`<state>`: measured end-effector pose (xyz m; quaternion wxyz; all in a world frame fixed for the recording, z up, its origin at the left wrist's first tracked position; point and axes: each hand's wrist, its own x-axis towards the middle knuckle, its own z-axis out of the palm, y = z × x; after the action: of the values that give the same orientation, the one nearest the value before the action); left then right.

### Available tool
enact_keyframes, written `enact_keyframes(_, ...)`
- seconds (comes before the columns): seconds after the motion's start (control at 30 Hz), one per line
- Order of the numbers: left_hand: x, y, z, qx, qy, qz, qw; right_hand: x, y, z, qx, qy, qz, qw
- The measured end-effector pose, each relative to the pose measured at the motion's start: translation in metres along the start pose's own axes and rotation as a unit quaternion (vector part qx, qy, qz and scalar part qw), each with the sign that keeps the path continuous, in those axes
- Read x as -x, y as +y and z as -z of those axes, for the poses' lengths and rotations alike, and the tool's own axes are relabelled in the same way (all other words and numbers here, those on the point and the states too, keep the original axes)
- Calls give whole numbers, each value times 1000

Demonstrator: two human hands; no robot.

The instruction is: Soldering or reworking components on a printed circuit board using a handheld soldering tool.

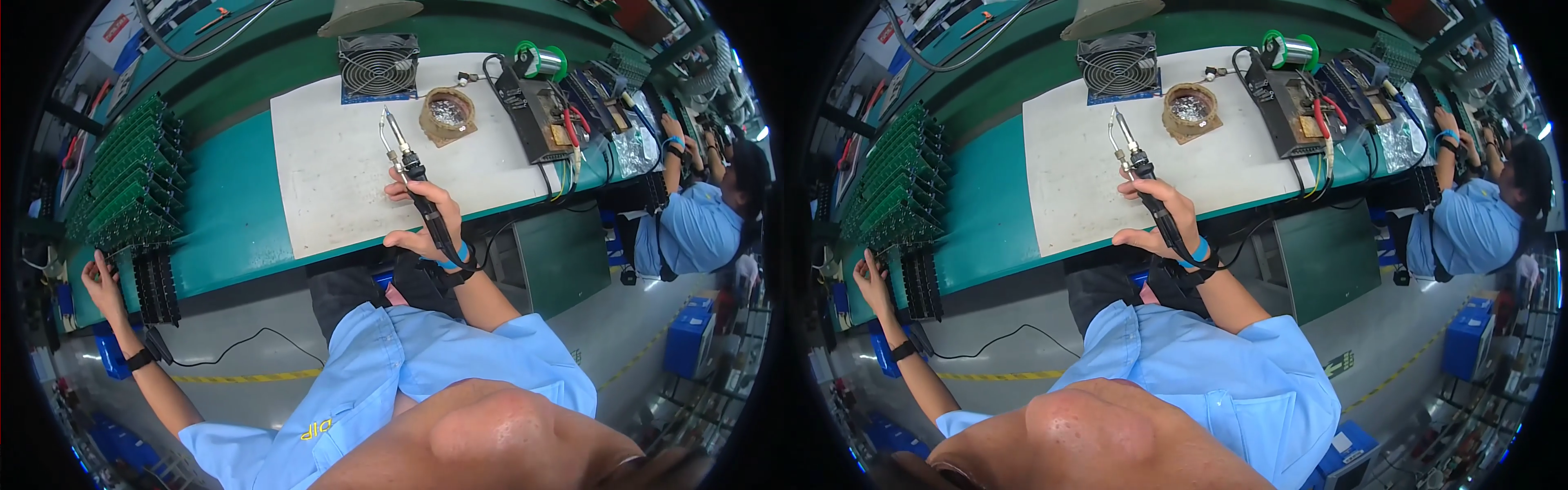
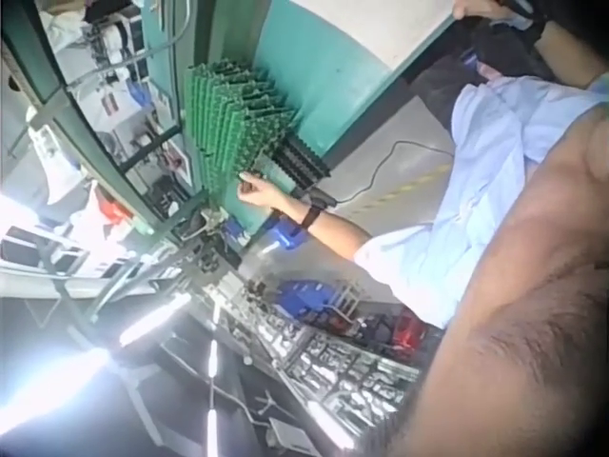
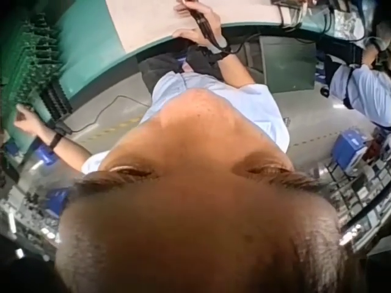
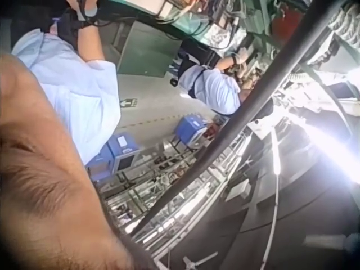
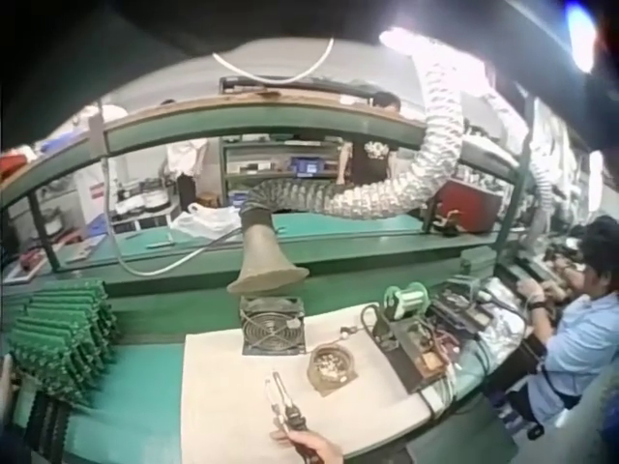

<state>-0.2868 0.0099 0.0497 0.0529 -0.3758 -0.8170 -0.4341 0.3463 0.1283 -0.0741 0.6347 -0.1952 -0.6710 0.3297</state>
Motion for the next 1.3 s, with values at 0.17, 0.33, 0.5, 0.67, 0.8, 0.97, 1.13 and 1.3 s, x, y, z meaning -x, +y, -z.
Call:
enact_keyframes(0.17, 3, 3, 2, 1, -85, -97, 992, -1, 0, -1, 17, -11, 4, 1000)
enact_keyframes(0.33, -2, 13, 2, -57, -157, -148, 975, 2, -1, 3, 16, -41, -2, 999)
enact_keyframes(0.5, 6, 46, -10, -169, -150, -203, 953, -1, -2, 0, 25, -10, 1, 1000)
enact_keyframes(0.67, -1, 48, -18, -207, -157, -230, 938, -2, -2, 2, 26, -11, 2, 1000)
enact_keyframes(0.8, -12, 10, -11, -187, -138, -291, 928, 1, -5, 1, 40, -26, -13, 999)
enact_keyframes(0.97, 10, 46, -22, -143, -132, -264, 945, 12, 5, 3, -17, -42, -33, 998)
enact_keyframes(1.13, 45, 64, -23, -145, -101, -210, 962, 10, 3, -1, -15, -39, -27, 999)
enact_keyframes(1.3, 48, 55, -28, -149, -76, -225, 960, 10, 6, 0, -6, -41, -32, 999)
